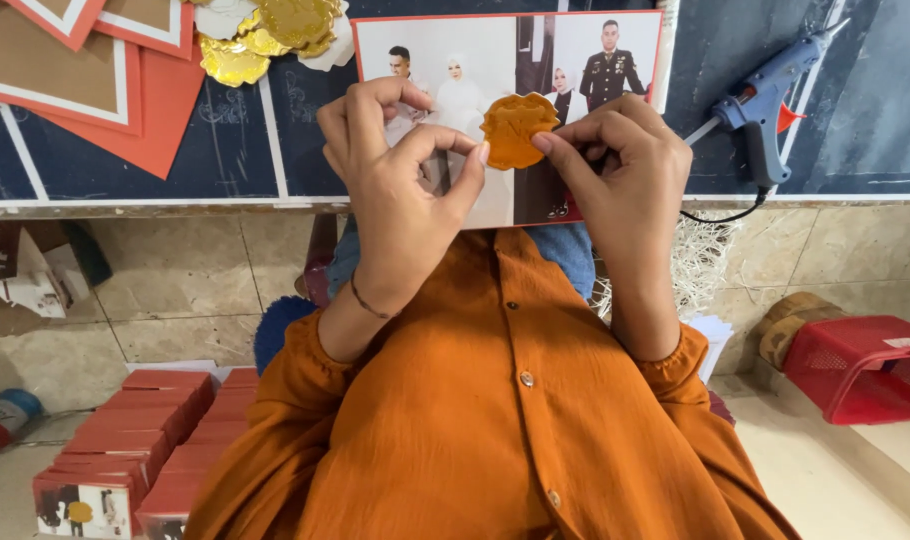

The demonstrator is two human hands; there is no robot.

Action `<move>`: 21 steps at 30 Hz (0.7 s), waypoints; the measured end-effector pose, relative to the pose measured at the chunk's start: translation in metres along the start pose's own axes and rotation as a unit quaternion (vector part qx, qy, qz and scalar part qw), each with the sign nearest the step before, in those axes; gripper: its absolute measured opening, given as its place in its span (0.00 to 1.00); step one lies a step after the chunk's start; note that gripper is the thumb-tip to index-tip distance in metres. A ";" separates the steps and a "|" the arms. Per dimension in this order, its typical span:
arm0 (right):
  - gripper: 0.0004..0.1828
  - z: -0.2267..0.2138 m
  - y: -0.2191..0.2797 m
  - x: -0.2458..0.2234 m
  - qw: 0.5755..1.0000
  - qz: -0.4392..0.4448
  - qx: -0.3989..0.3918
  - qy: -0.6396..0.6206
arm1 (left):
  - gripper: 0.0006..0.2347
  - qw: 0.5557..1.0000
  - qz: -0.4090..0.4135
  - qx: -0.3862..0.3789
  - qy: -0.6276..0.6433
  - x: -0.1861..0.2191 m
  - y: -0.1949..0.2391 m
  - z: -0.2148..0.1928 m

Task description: Using a hot glue gun to attach decorative gold cutouts to printed invitation cards.

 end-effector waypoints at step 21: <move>0.12 0.004 -0.001 0.004 0.999 0.026 -0.005 0.034 | 0.10 1.000 0.006 -0.001 -0.020 -0.002 0.001 0.002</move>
Point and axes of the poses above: each hand's wrist, its own y-axis away from the middle knuckle, its own z-axis out of the palm, x = y × z, the point moved 8 cm from there along -y, towards the middle knuckle, and after that the axes turned 13 degrees about -x, right-handed, at the moved point
